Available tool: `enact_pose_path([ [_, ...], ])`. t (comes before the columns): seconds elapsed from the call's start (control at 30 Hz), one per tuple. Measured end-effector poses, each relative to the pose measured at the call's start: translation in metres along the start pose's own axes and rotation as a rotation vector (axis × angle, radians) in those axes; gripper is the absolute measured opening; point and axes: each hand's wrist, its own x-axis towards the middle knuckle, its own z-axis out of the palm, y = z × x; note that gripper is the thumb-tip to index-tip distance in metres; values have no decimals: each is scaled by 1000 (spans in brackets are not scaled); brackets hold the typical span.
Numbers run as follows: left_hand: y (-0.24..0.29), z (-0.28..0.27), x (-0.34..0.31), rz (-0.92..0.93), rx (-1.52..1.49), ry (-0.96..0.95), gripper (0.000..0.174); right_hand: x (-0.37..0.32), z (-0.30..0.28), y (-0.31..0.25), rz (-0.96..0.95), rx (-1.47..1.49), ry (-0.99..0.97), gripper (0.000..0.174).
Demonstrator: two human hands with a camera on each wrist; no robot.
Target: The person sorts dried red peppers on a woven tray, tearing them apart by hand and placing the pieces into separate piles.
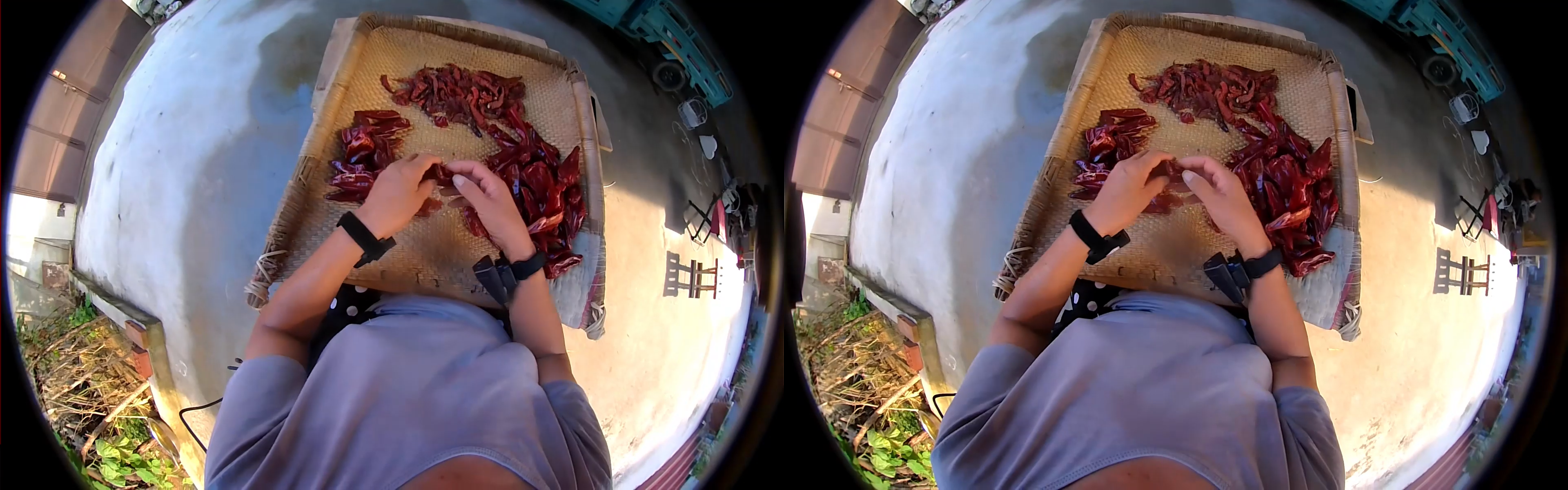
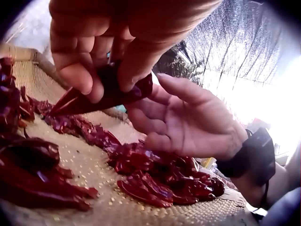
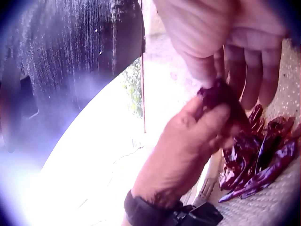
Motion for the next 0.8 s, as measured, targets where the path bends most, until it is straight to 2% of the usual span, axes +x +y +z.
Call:
enact_pose_path([
  [0.03, 1, -8, -6, -25, 105, -17, 33, -6, -5, -3, 6, -39, 20, 27],
  [0.1, 19, -30, -17, -150, 307, -106, 33, -13, -19, 3, -88, -475, 115, 28],
  [0.17, 13, -40, -28, -231, 485, -183, 34, -18, -32, 13, -156, -903, 178, 35],
  [0.27, -4, -52, -45, -274, 653, -203, 37, -27, -26, 25, -109, -1291, 177, 45],
  [0.3, -5, -53, -48, -276, 693, -192, 37, -27, -19, 23, -28, -1327, 165, 48],
  [0.4, 0, -54, -51, -308, 645, -117, 34, -23, -16, 33, 31, -1426, 50, 46],
  [0.5, 3, -51, -47, -241, 404, -68, 34, -23, -17, 37, -185, -1301, 124, 46],
  [0.6, 4, -37, -35, -171, 223, -144, 35, -18, -11, 24, -116, -1041, 115, 40],
  [0.63, 5, -31, -30, -143, 167, -188, 41, -17, -9, 22, -98, -914, 148, 38],
  [0.7, 10, -16, -21, -138, -84, -192, 44, -14, -7, 20, -65, -658, 215, 35],
  [0.8, 12, 7, -10, -110, -304, -169, 48, -15, -8, 17, 26, -137, 142, 29],
])
